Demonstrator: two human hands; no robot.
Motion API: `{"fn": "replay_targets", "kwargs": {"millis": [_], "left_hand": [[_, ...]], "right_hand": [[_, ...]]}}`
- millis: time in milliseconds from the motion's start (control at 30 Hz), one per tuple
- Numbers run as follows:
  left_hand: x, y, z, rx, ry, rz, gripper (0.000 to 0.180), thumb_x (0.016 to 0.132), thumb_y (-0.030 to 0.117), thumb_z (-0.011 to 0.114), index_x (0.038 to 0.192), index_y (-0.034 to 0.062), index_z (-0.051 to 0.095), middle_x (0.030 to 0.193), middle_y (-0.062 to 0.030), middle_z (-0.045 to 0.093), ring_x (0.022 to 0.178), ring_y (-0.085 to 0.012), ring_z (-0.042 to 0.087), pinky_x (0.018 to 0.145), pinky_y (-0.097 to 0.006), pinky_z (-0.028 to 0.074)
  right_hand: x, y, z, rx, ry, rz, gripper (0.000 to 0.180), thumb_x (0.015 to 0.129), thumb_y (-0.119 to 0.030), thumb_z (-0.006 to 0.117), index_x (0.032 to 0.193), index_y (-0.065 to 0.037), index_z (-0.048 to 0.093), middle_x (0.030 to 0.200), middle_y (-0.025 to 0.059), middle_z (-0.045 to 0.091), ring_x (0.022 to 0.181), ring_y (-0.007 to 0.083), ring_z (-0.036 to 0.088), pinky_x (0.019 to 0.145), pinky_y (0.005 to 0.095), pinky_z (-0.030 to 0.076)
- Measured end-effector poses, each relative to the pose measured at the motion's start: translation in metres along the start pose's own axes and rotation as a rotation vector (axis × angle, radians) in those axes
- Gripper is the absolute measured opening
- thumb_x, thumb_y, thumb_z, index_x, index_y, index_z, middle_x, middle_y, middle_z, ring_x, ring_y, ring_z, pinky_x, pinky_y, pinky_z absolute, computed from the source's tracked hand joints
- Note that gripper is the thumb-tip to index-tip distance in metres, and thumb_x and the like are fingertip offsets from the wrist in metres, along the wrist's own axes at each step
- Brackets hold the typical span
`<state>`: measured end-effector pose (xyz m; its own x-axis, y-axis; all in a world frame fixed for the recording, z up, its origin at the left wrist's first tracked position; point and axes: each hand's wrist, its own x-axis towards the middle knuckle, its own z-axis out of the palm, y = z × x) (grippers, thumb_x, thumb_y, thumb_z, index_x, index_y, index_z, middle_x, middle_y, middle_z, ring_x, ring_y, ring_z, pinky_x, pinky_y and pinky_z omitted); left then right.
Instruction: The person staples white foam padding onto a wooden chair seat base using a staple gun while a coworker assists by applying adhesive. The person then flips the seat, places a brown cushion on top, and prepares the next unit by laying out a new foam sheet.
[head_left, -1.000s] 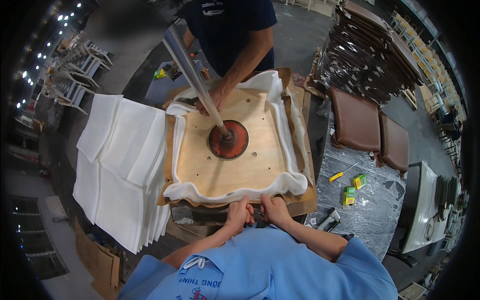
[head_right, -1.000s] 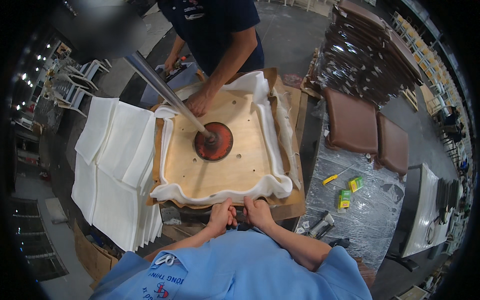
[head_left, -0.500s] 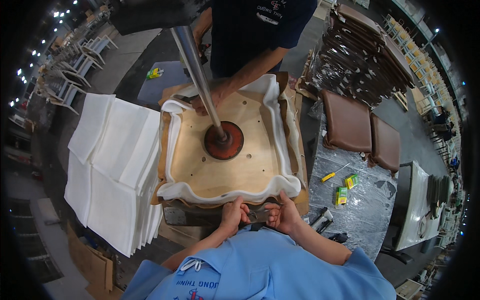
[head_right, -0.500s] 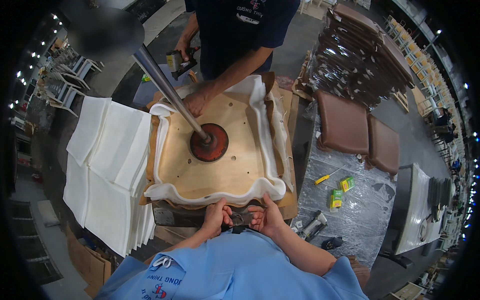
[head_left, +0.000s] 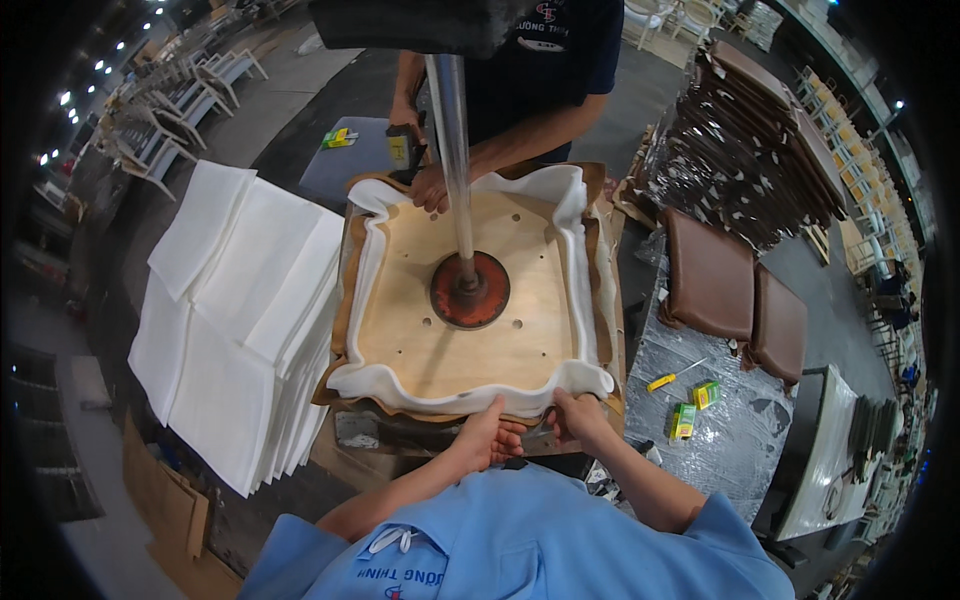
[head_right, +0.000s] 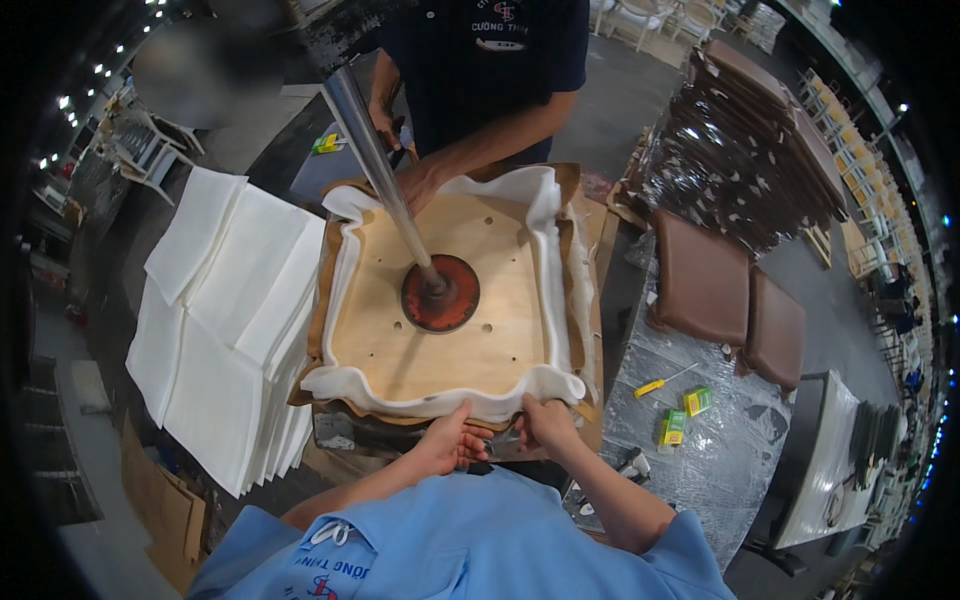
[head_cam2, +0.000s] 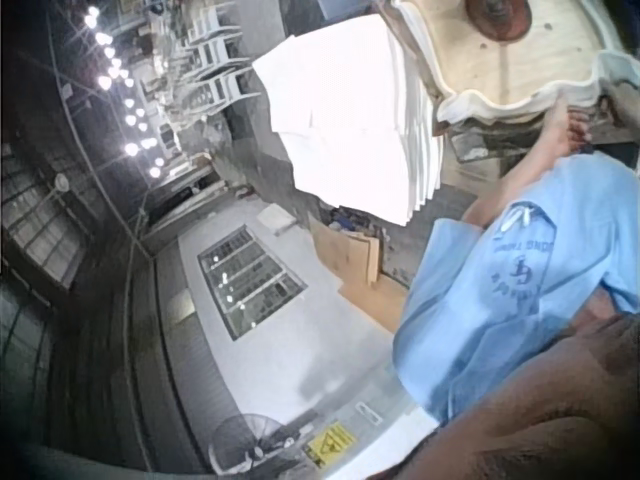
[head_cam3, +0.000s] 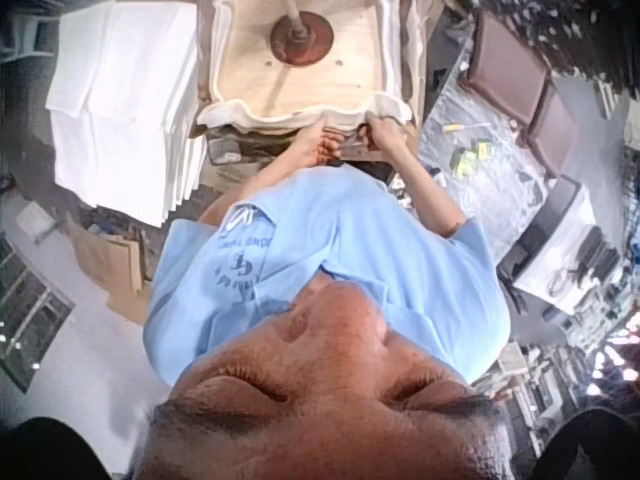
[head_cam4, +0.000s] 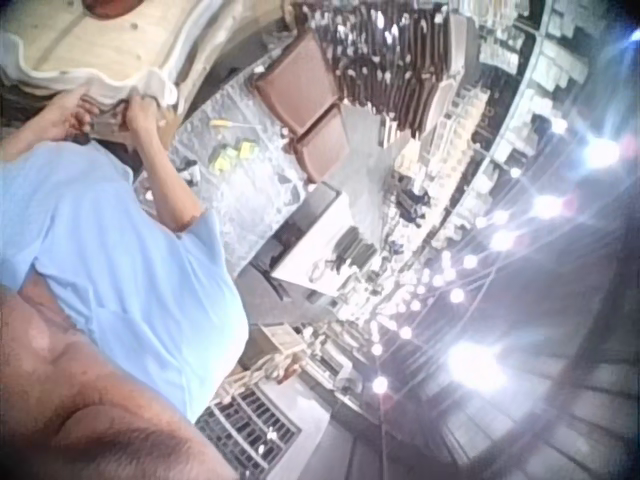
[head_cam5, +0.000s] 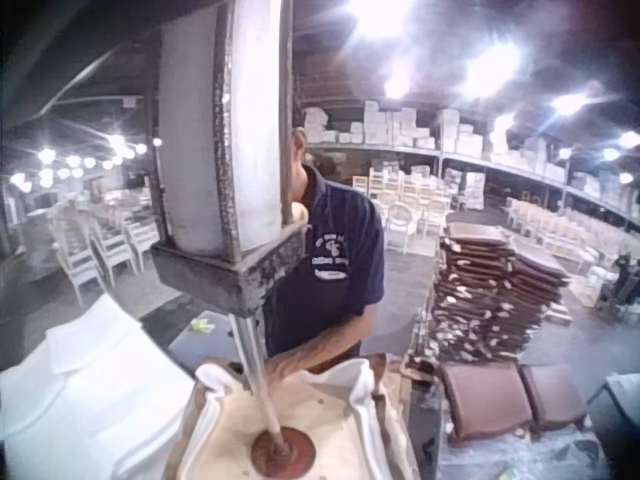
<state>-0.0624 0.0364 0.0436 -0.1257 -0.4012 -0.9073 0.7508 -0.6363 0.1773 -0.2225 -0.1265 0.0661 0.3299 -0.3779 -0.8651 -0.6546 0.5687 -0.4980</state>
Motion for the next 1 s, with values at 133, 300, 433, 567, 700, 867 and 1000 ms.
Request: {"fn": "replay_targets", "kwargs": {"millis": [133, 300, 433, 567, 700, 867, 1000], "left_hand": [[0.004, -0.005, 0.002, 0.134, 0.056, 0.158, 0.077, 0.115, 0.065, 0.040, 0.100, -0.0003, 0.078, 0.068, -0.0075, 0.074, 0.063, -0.0204, 0.073, 0.064, -0.034, 0.052], [0.001, -0.017, 0.007, 0.280, 0.148, 0.413, 0.073, 0.115, 0.051, 0.043, 0.076, -0.0023, 0.075, 0.059, -0.0111, 0.069, 0.056, -0.0228, 0.069, 0.062, -0.034, 0.052], [0.001, -0.025, 0.007, 0.238, 0.102, 0.464, 0.071, 0.117, 0.050, 0.045, 0.077, -0.0029, 0.072, 0.057, -0.0118, 0.067, 0.055, -0.0228, 0.070, 0.062, -0.034, 0.055], [0.002, -0.031, 0.000, 0.294, 0.071, 0.533, 0.073, 0.119, 0.051, 0.044, 0.077, -0.0014, 0.070, 0.054, -0.0121, 0.064, 0.053, -0.0227, 0.069, 0.060, -0.034, 0.056], [-0.023, -0.012, -0.008, 0.247, -0.104, 0.223, 0.066, 0.118, 0.055, 0.045, 0.108, -0.0030, 0.073, 0.081, -0.0124, 0.078, 0.077, -0.0220, 0.077, 0.069, -0.035, 0.059], [-0.085, -0.019, -0.096, 0.126, 0.075, 0.153, 0.073, 0.112, 0.068, 0.055, 0.121, -0.0034, 0.071, 0.095, -0.0157, 0.079, 0.095, -0.0243, 0.078, 0.084, -0.039, 0.063], [-0.099, -0.003, -0.144, -0.060, 0.242, 0.236, 0.076, 0.109, 0.071, 0.058, 0.114, -0.0043, 0.070, 0.090, -0.0164, 0.078, 0.087, -0.0281, 0.080, 0.081, -0.043, 0.066]], "right_hand": [[0.006, 0.006, -0.010, 0.087, -0.029, -0.095, 0.057, 0.117, -0.046, 0.057, 0.081, -0.003, 0.067, 0.062, 0.0071, 0.061, 0.047, 0.0214, 0.058, 0.045, 0.0381, 0.054], [0.007, 0.029, -0.022, 0.306, -0.074, -0.177, 0.054, 0.114, -0.044, 0.064, 0.077, -0.003, 0.065, 0.058, 0.0068, 0.059, 0.042, 0.0201, 0.055, 0.040, 0.0367, 0.050], [0.004, 0.040, -0.026, 0.349, -0.092, -0.260, 0.054, 0.113, -0.043, 0.064, 0.076, -0.004, 0.063, 0.055, 0.0068, 0.055, 0.038, 0.0209, 0.052, 0.038, 0.0365, 0.048], [0.001, 0.040, -0.022, 0.292, -0.074, -0.299, 0.056, 0.114, -0.046, 0.063, 0.076, -0.004, 0.064, 0.054, 0.0069, 0.056, 0.038, 0.0202, 0.053, 0.039, 0.0352, 0.048], [0.002, 0.038, -0.023, 0.249, -0.071, -0.292, 0.061, 0.116, -0.052, 0.057, 0.084, -0.002, 0.069, 0.059, 0.0089, 0.063, 0.048, 0.0210, 0.063, 0.051, 0.0341, 0.056], [-0.033, 0.058, -0.005, 0.205, -0.269, -0.189, 0.064, 0.118, -0.055, 0.052, 0.104, 0.004, 0.074, 0.072, 0.0112, 0.071, 0.065, 0.0224, 0.072, 0.066, 0.0371, 0.063], [-0.048, 0.078, 0.060, 0.157, -0.283, -0.154, 0.057, 0.118, -0.050, 0.057, 0.110, 0.003, 0.075, 0.079, 0.0095, 0.074, 0.070, 0.0189, 0.072, 0.072, 0.0336, 0.061]]}}
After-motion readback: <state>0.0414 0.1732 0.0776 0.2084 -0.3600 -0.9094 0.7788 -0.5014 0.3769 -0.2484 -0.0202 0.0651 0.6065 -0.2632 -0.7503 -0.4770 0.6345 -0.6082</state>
